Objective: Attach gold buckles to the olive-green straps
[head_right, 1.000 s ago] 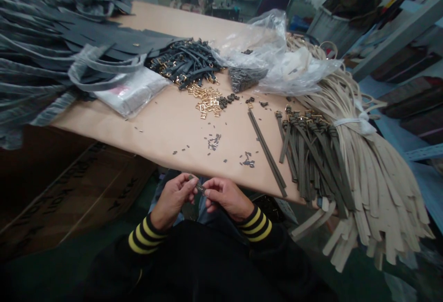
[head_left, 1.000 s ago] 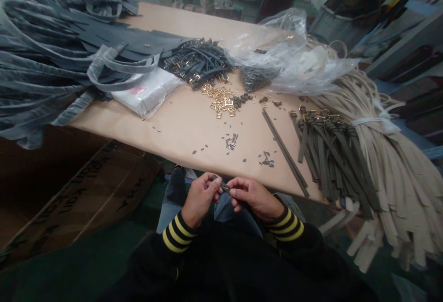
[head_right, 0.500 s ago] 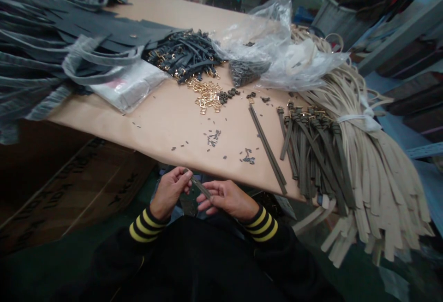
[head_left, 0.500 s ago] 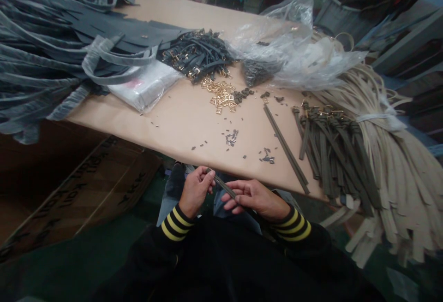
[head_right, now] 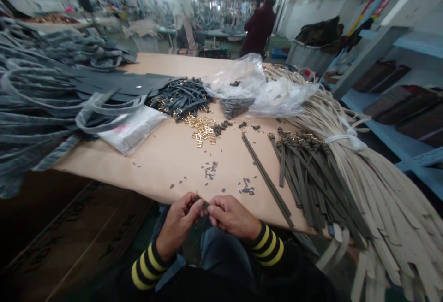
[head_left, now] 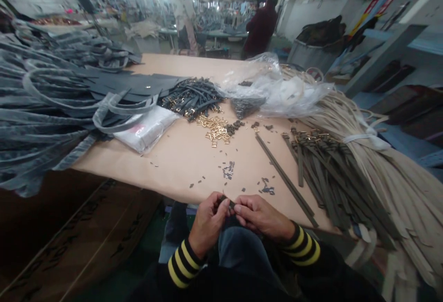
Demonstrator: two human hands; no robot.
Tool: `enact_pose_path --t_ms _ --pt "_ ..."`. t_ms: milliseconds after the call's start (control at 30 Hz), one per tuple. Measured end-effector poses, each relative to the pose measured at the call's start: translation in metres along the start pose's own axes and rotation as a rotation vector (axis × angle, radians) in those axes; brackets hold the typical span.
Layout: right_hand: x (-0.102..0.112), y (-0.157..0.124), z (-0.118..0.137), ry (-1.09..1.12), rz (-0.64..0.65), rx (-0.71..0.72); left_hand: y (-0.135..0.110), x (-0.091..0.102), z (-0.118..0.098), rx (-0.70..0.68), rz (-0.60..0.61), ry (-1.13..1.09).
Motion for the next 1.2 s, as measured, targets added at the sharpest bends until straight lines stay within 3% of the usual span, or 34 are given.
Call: enact_pose_path --t_ms 167,267,433,667,800,1200 --pt "0.038 0.025 0.008 0.088 -0.248 0.115 0.037 0.015 -0.015 -0.125 -0.093 0.225" --pt "0.048 0.037 0.003 0.035 -0.358 0.199 0.066 0.022 -0.022 -0.227 -0.111 0.389" --pt "0.044 0.04 0.001 -0.042 -0.399 0.253 0.129 0.014 -0.038 -0.471 -0.114 0.874" --pt "0.049 0.043 -0.002 0.073 -0.364 0.217 0.215 -0.012 -0.043 -0.516 -0.05 1.106" --pt "0.049 0.042 0.001 0.094 -0.35 0.193 0.23 -0.019 -0.042 -0.509 -0.002 1.182" --pt "0.05 0.039 0.006 0.149 -0.338 0.191 0.221 -0.018 -0.048 -0.486 -0.005 1.218"
Point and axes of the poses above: each hand's wrist, its own y-axis towards the middle knuckle, its own x-axis out of the back of the hand, z = x × y, the point moved 4 cm from there along y, towards the middle knuckle, and after that the axes turned 3 degrees about y, right-handed, at the moved point
